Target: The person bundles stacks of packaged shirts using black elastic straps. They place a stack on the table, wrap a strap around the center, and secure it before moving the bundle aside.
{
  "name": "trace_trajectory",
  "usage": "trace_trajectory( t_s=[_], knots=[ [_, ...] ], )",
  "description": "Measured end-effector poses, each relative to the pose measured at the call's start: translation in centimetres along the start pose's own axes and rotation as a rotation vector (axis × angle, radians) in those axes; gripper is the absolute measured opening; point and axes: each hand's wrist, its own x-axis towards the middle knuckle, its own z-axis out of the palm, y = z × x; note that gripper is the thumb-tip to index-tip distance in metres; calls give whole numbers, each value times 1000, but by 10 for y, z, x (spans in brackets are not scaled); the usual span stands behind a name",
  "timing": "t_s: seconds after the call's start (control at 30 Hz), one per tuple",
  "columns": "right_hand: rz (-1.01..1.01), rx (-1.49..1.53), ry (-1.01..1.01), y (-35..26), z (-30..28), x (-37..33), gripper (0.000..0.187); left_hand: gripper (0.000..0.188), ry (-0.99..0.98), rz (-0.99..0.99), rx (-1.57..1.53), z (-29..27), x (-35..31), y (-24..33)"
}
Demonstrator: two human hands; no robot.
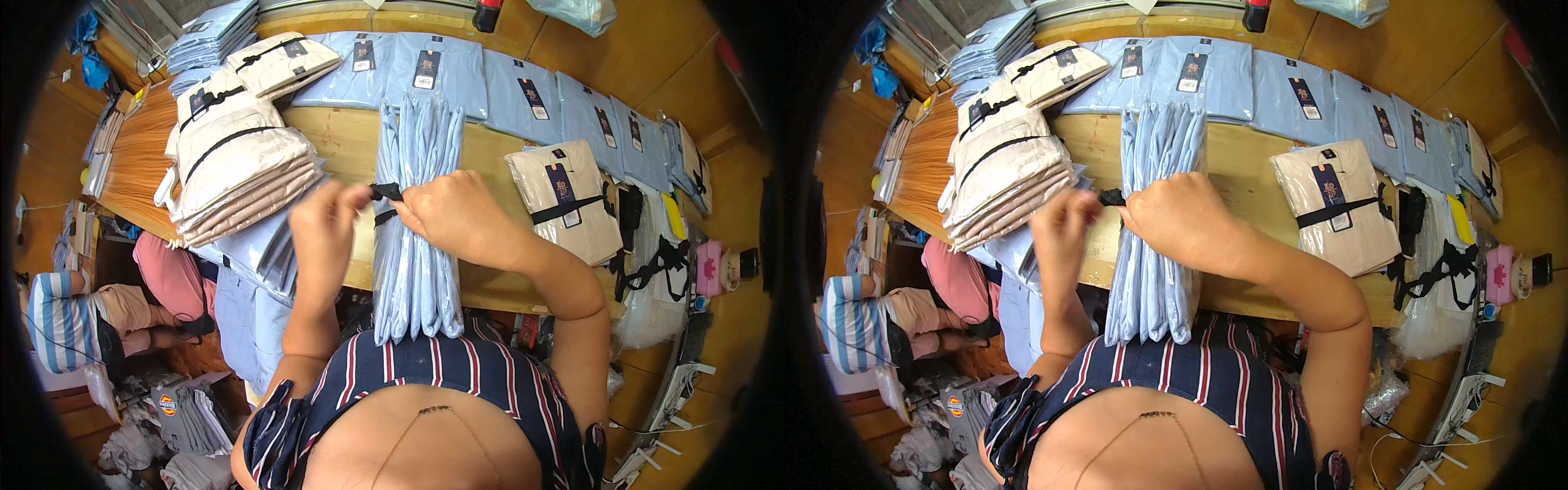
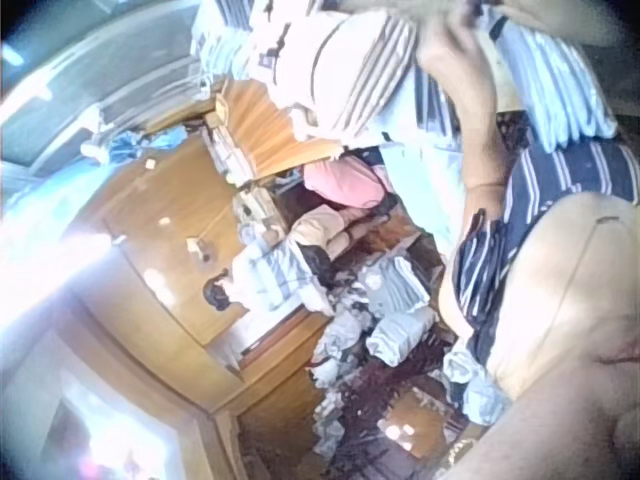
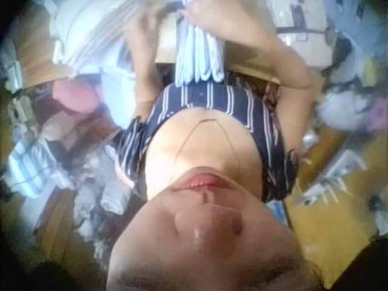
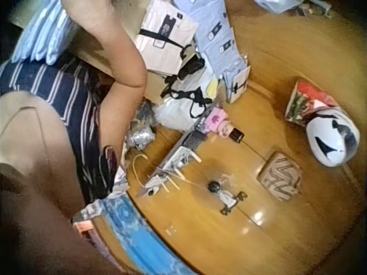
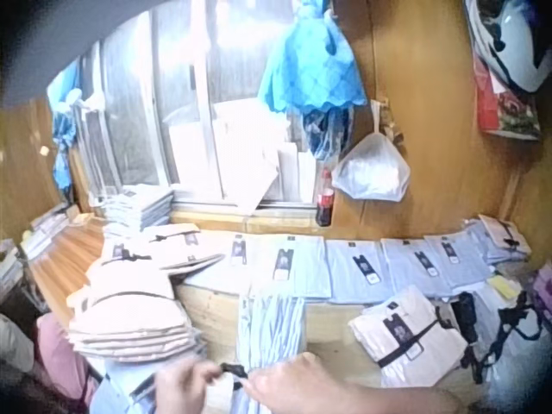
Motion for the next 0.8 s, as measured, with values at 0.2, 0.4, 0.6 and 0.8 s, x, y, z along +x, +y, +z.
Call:
trace_trajectory(
  t_s=[0.2,0.4,0.6,0.8],
  knots=[
    [-69,-156,-74,-6,0,4,21,6,-77,84,-480,13,-12,-10],
    [-4,-20,-58,-5,3,2,20,6,-80,35,-953,24,-3,-2],
    [69,1261,28,26,17,-19,24,18,-109,224,-1204,30,5,-24],
    [213,1455,-27,29,5,-14,28,21,-203,71,-1440,28,8,-19]
  ],
)
